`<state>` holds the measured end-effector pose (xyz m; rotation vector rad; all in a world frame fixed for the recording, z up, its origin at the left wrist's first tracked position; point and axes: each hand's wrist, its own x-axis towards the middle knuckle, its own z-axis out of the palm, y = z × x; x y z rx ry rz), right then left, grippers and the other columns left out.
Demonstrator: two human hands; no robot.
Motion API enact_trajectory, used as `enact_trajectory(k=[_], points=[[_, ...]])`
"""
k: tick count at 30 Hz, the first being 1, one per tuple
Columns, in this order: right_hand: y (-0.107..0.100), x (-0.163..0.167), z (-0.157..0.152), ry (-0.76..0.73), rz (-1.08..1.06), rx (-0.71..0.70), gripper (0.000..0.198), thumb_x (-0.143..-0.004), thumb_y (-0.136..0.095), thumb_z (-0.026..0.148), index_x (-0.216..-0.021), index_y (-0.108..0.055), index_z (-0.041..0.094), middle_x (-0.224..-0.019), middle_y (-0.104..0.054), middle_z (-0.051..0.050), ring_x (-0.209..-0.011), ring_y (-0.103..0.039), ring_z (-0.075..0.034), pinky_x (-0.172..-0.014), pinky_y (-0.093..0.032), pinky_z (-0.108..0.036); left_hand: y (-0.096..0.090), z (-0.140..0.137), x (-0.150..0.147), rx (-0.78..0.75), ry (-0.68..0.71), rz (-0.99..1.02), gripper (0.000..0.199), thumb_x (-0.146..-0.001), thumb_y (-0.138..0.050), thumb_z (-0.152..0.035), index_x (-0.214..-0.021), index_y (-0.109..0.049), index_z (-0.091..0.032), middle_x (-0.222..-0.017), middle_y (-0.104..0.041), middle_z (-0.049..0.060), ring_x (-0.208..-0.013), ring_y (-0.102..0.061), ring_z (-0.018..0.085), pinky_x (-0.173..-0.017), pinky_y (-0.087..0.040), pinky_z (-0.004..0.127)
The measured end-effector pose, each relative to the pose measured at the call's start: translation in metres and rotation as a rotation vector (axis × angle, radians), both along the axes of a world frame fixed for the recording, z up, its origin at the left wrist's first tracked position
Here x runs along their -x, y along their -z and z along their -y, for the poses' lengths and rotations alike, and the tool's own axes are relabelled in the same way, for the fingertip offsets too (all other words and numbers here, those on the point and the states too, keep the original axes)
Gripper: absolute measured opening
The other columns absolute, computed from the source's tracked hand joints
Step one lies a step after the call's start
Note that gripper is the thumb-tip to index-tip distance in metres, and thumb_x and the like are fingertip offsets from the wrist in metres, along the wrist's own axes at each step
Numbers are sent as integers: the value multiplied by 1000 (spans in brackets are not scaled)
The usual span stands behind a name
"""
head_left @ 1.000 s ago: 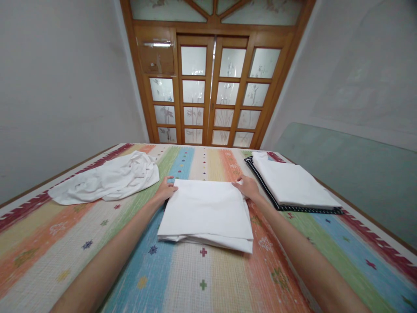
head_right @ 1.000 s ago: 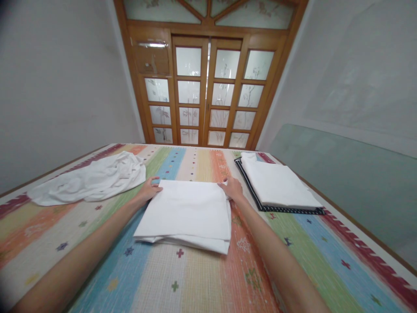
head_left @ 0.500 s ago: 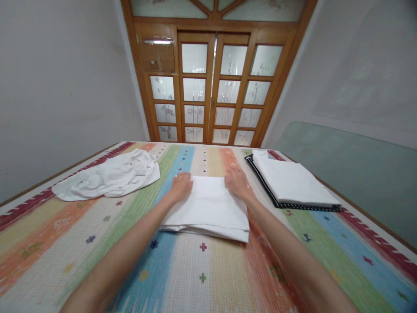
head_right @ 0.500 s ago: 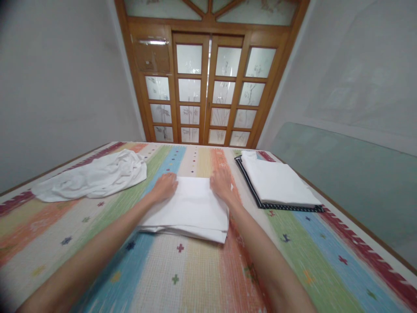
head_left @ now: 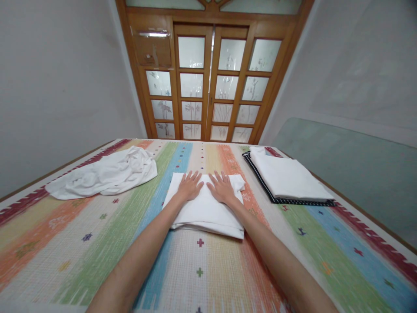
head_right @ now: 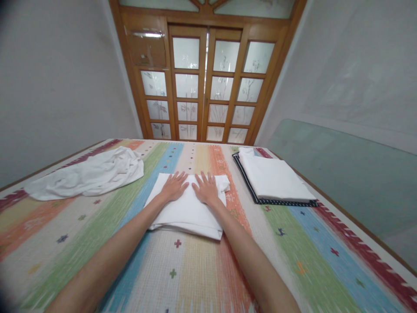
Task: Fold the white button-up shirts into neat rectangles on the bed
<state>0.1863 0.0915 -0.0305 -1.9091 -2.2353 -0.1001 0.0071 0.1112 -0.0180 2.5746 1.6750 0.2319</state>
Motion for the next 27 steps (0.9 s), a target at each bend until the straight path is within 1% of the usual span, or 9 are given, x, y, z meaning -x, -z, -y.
enact_trajectory(k=[2, 5, 8, 12, 18, 21, 24, 27], points=[[1, -9, 2, 41, -3, 14, 63, -99, -21, 55, -153, -28, 23, -161, -19, -7, -148, -13, -30, -117, -12, -48, 0, -2, 4, 16, -1, 1, 62, -99, -16, -49, -153, -27, -19, -160, -21, 5, -148, -14, 27, -120, -12, 50], [3, -16, 3, 82, -19, 15, 69, -98, -18, 56, -154, -24, 15, -161, -16, -11, -148, -13, -29, -117, -11, -45, 1, -5, 10, 20, -22, 4, 65, -99, -15, -52, -153, -25, -18, -160, -19, 6, -149, -13, 25, -120, -11, 48], [3, -18, 3, 134, -57, 12, 74, -98, -19, 57, -153, -23, 8, -160, -18, -16, -147, -15, -30, -118, -11, -43, 4, -8, 19, 17, -58, -2, 65, -98, -16, -53, -153, -26, -19, -161, -17, 5, -149, -13, 25, -120, -12, 47], [6, -20, 1, 215, -105, 25, 81, -97, -21, 58, -151, -24, -2, -158, -22, -22, -147, -16, -31, -117, -12, -41, 8, -11, 28, 3, -79, -16, 68, -97, -14, -56, -153, -26, -20, -160, -20, 5, -148, -14, 26, -120, -13, 48], [11, -39, -1, 258, -173, 37, 87, -94, -20, 64, -149, -25, -3, -157, -23, -24, -147, -16, -31, -118, -12, -44, 9, -14, 31, 6, -94, -18, 73, -96, -12, -59, -154, -23, -15, -160, -19, 8, -149, -12, 25, -120, -11, 46], [13, -54, 0, 255, -196, 50, 86, -95, -20, 62, -150, -22, -4, -157, -22, -24, -147, -15, -30, -118, -12, -42, 10, -15, 30, 2, -97, -17, 73, -96, -13, -60, -154, -24, -17, -161, -18, 7, -149, -13, 26, -120, -12, 46], [14, -67, 5, 216, -173, 76, 83, -96, -20, 58, -150, -19, -5, -158, -21, -23, -147, -16, -27, -119, -13, -39, 11, -16, 30, 0, -105, -23, 72, -96, -14, -60, -154, -24, -18, -161, -17, 7, -148, -13, 27, -120, -13, 47], [11, -72, 11, 224, -113, 97, 81, -96, -22, 56, -150, -21, -4, -157, -21, -23, -147, -16, -29, -119, -11, -43, 11, -15, 29, -7, -115, -47, 71, -97, -16, -58, -154, -22, -17, -161, -15, 10, -148, -14, 31, -119, -12, 51]])
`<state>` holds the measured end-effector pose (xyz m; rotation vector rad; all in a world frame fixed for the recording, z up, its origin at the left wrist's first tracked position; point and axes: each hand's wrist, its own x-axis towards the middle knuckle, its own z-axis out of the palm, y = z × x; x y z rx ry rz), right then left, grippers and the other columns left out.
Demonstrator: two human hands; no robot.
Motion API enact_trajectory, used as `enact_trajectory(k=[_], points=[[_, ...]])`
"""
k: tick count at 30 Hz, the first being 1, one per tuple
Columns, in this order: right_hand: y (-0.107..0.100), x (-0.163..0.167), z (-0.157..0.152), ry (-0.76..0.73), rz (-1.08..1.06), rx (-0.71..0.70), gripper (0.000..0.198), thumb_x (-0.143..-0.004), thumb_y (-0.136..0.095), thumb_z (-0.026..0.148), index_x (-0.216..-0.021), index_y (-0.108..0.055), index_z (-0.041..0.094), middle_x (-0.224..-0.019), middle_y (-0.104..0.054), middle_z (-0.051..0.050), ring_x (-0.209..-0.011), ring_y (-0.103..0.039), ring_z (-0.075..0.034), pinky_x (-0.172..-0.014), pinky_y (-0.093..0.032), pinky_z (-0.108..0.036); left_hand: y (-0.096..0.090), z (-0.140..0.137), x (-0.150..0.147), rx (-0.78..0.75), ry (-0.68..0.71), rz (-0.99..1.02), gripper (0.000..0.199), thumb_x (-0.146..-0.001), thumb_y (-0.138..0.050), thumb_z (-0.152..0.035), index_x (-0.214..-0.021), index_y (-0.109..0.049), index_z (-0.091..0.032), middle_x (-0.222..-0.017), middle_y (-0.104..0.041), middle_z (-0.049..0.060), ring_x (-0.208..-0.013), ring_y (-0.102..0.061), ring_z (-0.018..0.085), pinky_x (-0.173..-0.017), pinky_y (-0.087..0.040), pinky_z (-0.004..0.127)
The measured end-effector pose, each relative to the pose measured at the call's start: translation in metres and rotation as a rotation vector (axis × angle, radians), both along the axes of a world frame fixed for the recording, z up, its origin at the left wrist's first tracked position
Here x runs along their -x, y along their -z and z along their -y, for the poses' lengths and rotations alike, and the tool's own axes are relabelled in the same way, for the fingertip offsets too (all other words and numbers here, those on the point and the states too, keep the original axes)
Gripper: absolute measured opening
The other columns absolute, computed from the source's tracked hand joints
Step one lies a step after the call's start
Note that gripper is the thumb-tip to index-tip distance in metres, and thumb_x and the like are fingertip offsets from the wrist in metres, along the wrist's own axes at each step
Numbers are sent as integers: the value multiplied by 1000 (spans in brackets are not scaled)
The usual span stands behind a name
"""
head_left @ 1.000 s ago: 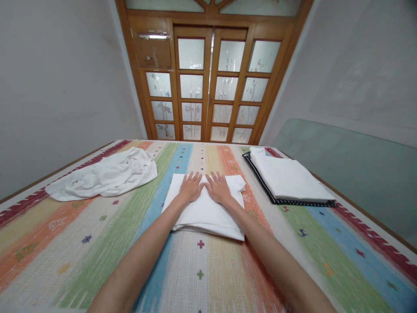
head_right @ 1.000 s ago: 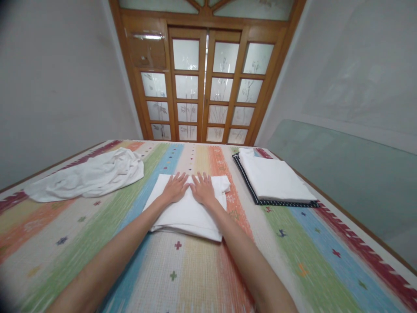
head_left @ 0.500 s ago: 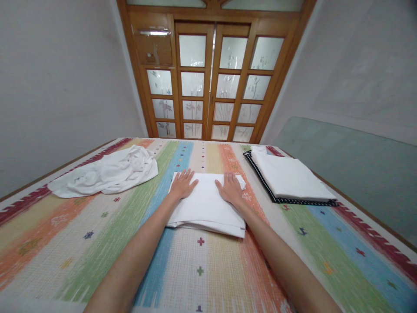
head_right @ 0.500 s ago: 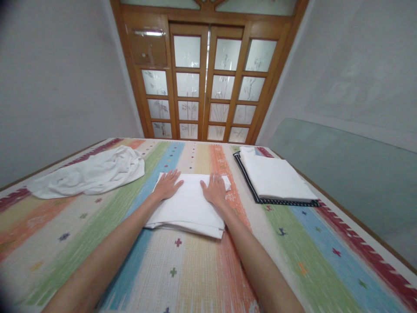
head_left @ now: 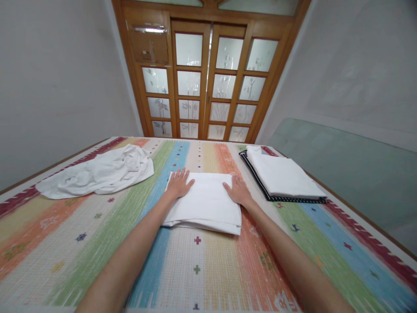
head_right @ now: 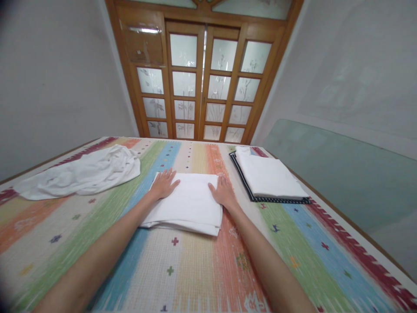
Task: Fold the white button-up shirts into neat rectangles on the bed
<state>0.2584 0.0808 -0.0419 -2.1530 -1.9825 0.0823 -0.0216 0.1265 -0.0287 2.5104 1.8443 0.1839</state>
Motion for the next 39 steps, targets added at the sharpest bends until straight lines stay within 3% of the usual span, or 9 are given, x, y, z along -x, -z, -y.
enact_trajectory(k=[4, 8, 11, 15, 28, 34, 39], points=[[-11, 11, 4, -12, 141, -81, 76, -96, -28, 49, -148, -24, -7, -158, -18, -25, -147, -9, -35, -118, -5, -49, -3, 1, -2, -40, 176, -33, 57, -100, -18, -43, -154, -22, -28, -162, -13, 2, -148, -10, 33, -115, -12, 61], [-22, 46, -3, -163, 191, -180, 65, -98, -23, 38, -151, -26, 2, -160, -15, -19, -148, -6, -33, -118, -3, -51, -7, 1, -3, -6, 328, -39, 54, -100, -17, -32, -153, -24, -25, -160, -21, 2, -149, -10, 26, -117, -12, 57], [-21, 77, -13, -253, 154, -91, 64, -100, -17, 46, -151, -31, 10, -160, -20, -15, -147, -12, -34, -117, -8, -52, -6, 1, -4, 16, 305, -10, 55, -101, -16, -36, -154, -23, -25, -160, -22, 2, -149, -12, 25, -118, -11, 55], [-15, 98, -23, -254, 122, -27, 63, -100, -15, 50, -153, -28, 19, -160, -22, -10, -147, -14, -32, -117, -6, -52, -3, 0, -4, -4, 287, 4, 55, -101, -14, -41, -154, -23, -29, -159, -24, -1, -148, -16, 22, -119, -10, 51], [-16, 76, -79, -343, 93, 76, 67, -100, -11, 51, -154, -23, 14, -161, -17, -8, -148, -15, -24, -118, -11, -41, -3, -29, -11, 16, 229, 18, 58, -100, -13, -45, -154, -23, -27, -160, -23, -1, -148, -16, 22, -120, -10, 51], [-23, 82, -85, -240, 76, 92, 73, -99, -14, 53, -152, -26, 4, -159, -20, -15, -147, -19, -25, -118, -12, -37, 1, -40, -12, 7, 212, 28, 59, -99, -15, -49, -154, -23, -28, -159, -24, 0, -148, -16, 22, -120, -11, 49], [-24, 100, -76, -98, 78, 51, 72, -100, -13, 51, -152, -26, 3, -159, -21, -17, -147, -17, -30, -118, -9, -43, 0, -40, -14, 21, 198, 29, 60, -99, -13, -47, -154, -23, -24, -160, -23, 1, -148, -15, 22, -120, -10, 48]])
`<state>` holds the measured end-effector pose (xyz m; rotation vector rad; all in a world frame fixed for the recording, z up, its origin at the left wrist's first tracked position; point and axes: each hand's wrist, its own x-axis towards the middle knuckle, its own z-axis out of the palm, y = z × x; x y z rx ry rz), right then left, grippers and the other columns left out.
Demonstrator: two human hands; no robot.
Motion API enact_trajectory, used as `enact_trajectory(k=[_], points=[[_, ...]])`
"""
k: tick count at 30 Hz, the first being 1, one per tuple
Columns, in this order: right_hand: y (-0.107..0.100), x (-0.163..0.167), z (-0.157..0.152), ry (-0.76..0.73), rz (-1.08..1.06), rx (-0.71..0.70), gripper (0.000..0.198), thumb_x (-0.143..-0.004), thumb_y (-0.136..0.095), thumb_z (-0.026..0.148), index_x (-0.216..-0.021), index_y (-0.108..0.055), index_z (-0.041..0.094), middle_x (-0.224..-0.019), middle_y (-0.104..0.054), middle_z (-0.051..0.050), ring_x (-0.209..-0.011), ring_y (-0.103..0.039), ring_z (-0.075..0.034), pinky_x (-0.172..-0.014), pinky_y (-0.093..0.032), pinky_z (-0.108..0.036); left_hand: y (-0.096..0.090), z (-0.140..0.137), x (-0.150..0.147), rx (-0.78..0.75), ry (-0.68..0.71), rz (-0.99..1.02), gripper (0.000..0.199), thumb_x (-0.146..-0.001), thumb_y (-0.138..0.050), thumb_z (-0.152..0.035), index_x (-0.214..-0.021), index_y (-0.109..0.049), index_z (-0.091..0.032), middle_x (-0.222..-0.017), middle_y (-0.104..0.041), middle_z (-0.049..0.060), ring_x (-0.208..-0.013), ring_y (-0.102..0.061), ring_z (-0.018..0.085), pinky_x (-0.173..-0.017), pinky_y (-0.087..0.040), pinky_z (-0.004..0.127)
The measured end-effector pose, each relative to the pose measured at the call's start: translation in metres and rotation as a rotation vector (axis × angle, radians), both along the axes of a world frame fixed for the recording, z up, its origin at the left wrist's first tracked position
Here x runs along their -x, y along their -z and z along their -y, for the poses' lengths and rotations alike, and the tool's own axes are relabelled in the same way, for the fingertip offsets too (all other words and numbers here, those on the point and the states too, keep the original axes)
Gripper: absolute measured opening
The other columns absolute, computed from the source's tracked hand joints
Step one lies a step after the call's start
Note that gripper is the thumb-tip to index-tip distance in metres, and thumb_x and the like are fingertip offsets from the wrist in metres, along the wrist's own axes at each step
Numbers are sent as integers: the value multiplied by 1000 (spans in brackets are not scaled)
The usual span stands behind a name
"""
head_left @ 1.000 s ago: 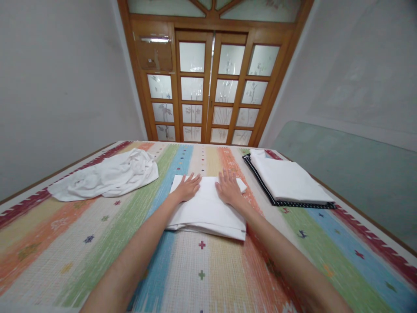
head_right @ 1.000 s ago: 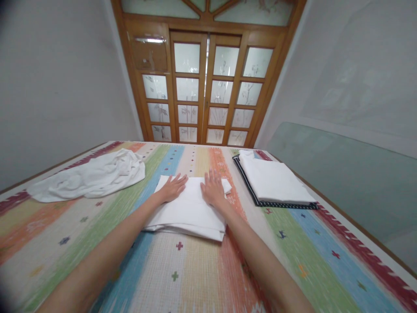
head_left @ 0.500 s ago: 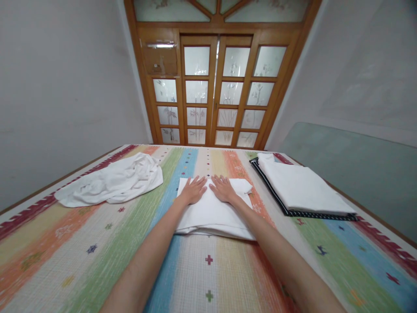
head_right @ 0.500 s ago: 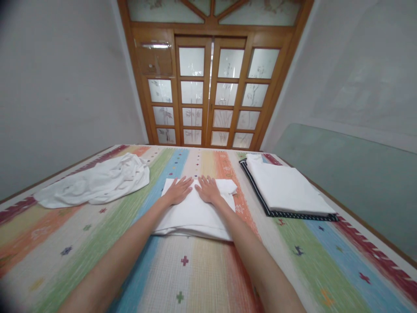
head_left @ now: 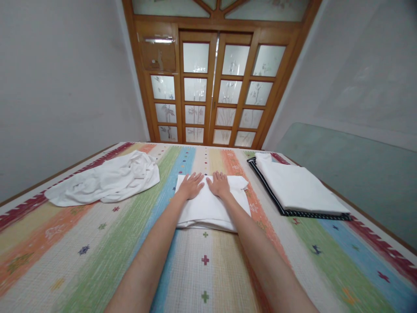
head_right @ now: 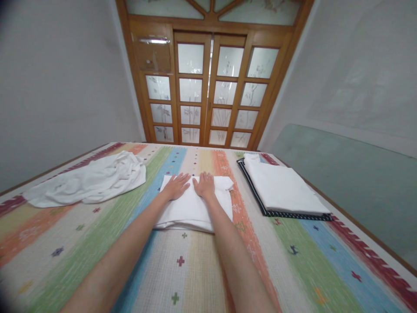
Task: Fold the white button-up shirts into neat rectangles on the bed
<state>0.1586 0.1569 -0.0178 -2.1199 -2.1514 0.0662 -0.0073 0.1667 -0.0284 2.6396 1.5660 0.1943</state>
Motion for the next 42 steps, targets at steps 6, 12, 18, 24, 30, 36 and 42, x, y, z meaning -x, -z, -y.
enact_trajectory(k=[6, 12, 18, 24, 30, 36, 42], points=[[6, -5, 40, -205, 29, -5, 85, -91, -21, 73, -156, -19, 17, -162, -11, -10, -148, -2, -36, -117, -5, -54, 1, 1, 2, -40, 4, 10, 56, -99, -16, -39, -153, -26, -27, -158, -27, 1, -148, -18, 22, -119, -12, 49], [3, -28, 86, -455, -30, 36, 91, -87, -19, 79, -155, -21, 18, -162, -12, -8, -148, -3, -36, -118, -8, -53, 0, 1, 2, -35, 7, 6, 56, -99, -17, -39, -153, -25, -27, -159, -26, 1, -148, -19, 22, -119, -12, 49], [3, -42, 129, -511, -36, -78, 74, -96, -20, 65, -153, -29, 19, -159, -23, -7, -148, -14, -28, -119, -15, -47, -3, 3, 1, -18, 3, 14, 57, -99, -17, -40, -153, -26, -25, -158, -26, 2, -148, -18, 22, -120, -11, 49], [7, -47, 138, -441, -68, -28, 70, -98, -15, 60, -154, -26, 19, -160, -22, -6, -148, -12, -26, -119, -14, -46, -3, 5, 1, -26, 10, 7, 58, -99, -18, -41, -153, -26, -23, -159, -26, 2, -148, -18, 23, -120, -11, 48], [18, -43, 93, -243, -44, -1, 79, -96, -9, 62, -154, -25, 10, -161, -16, -10, -149, -8, -29, -119, -12, -45, -1, 5, 2, -39, 22, -23, 59, -99, -18, -43, -153, -25, -22, -159, -25, 3, -148, -17, 24, -120, -8, 46], [16, -46, 43, -160, -24, -28, 77, -98, -14, 56, -153, -21, 4, -161, -13, -13, -149, -7, -29, -119, -10, -43, 1, 3, 4, -57, 34, -30, 60, -99, -18, -46, -154, -24, -23, -159, -25, 3, -148, -17, 24, -119, -10, 47], [18, -46, 6, -32, -82, -111, 77, -97, -21, 52, -151, -21, -2, -159, -19, -20, -147, -15, -30, -119, -10, -44, 0, 4, 4, -39, 36, -26, 62, -99, -17, -49, -154, -23, -21, -159, -24, 4, -148, -16, 25, -120, -10, 48]])
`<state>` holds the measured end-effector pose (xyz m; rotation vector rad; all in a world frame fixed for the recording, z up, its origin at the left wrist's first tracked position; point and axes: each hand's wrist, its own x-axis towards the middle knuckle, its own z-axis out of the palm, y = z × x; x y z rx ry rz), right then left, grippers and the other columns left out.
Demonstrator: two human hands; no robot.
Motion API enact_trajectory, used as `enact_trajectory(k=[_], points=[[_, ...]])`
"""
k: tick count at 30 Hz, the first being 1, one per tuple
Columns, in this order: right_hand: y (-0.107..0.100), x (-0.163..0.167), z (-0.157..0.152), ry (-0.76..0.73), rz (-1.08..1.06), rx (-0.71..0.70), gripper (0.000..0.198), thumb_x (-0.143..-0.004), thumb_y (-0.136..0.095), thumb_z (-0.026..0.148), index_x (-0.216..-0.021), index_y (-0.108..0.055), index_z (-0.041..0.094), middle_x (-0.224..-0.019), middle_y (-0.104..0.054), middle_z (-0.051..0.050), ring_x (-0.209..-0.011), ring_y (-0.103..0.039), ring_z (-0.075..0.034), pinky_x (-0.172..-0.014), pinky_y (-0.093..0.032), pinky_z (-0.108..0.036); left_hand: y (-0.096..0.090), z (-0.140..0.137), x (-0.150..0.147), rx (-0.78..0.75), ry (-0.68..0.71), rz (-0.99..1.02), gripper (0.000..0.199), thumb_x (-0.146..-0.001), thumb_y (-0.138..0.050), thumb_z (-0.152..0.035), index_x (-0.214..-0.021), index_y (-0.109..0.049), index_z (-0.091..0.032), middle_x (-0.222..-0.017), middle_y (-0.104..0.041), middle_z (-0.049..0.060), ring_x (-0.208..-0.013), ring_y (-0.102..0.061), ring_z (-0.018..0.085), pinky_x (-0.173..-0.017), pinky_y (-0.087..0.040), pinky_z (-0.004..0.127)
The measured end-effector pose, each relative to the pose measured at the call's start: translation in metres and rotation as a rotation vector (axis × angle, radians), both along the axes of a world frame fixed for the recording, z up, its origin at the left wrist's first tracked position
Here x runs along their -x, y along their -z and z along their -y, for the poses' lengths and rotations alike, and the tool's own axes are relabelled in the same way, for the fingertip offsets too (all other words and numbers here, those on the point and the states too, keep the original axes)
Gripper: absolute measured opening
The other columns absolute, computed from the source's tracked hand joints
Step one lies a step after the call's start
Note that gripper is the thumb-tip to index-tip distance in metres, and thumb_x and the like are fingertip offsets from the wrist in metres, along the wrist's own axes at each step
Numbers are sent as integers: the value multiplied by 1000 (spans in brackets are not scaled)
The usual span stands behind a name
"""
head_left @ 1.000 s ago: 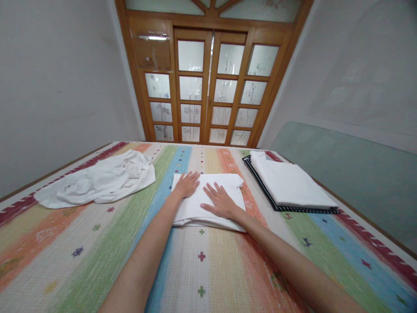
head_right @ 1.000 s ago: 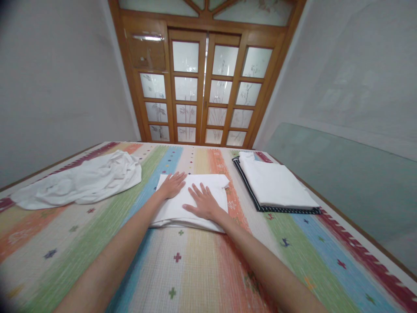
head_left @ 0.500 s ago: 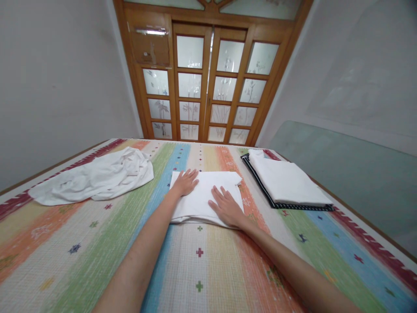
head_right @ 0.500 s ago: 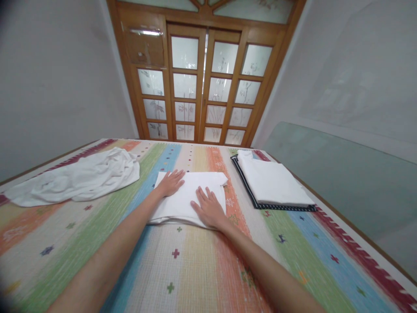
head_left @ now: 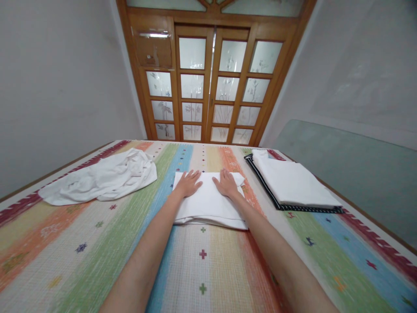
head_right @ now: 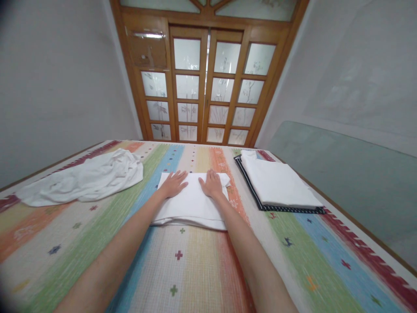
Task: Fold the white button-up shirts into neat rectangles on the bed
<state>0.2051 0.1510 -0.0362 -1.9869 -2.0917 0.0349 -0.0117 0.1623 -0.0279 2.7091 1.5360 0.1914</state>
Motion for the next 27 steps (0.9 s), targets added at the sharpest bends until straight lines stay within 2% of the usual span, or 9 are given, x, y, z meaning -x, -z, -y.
enact_trajectory(k=[2, 6, 10, 14, 19, 23, 27], points=[[0, -2, -5, 7, -11, -7, 77, -96, -23, 52, -149, -24, -3, -156, -25, -23, -146, -20, -31, -118, -12, -44, 0, 1, 0, 7, -2, 4, 63, -99, -17, -49, -154, -23, -20, -159, -23, 4, -148, -16, 25, -120, -10, 48], [-1, -13, -6, -80, 18, -17, 77, -96, -26, 55, -145, -32, -4, -154, -31, -24, -144, -26, -30, -118, -17, -40, 0, 0, 1, 13, 5, 3, 63, -99, -17, -50, -154, -23, -20, -159, -23, 4, -148, -16, 25, -120, -9, 47], [1, -25, -6, -164, 53, -46, 80, -95, -23, 59, -147, -32, -1, -154, -32, -22, -144, -26, -30, -118, -18, -42, 1, -1, 3, 17, 7, 3, 64, -99, -16, -51, -154, -22, -20, -160, -22, 4, -148, -15, 25, -120, -8, 46], [2, -32, -5, -223, 95, -18, 85, -94, -20, 63, -148, -29, -1, -155, -28, -21, -145, -24, -29, -119, -15, -41, 1, 0, 3, 22, 2, 6, 65, -98, -15, -53, -154, -21, -21, -160, -22, 4, -148, -15, 24, -120, -8, 45], [0, -34, -4, -66, 61, 40, 88, -93, -20, 65, -151, -23, -1, -157, -23, -20, -146, -19, -30, -118, -14, -42, 0, 1, 2, 38, 2, 12, 66, -98, -15, -53, -154, -21, -20, -160, -21, 3, -149, -14, 23, -120, -7, 46], [-3, -30, -8, 28, 10, 100, 87, -92, -17, 67, -152, -22, 4, -159, -21, -17, -147, -15, -31, -118, -11, -45, -1, 1, 3, 39, -9, 8, 65, -97, -16, -52, -154, -21, -21, -160, -21, 3, -149, -13, 24, -120, -7, 46], [-2, -11, -15, 209, -20, 119, 93, -92, -16, 67, -151, -21, -4, -158, -16, -24, -147, -10, -35, -118, -3, -49, -8, 5, -7, 105, -64, 2, 69, -96, -16, -55, -155, -21, -20, -161, -18, 4, -149, -10, 27, -119, -5, 51]])
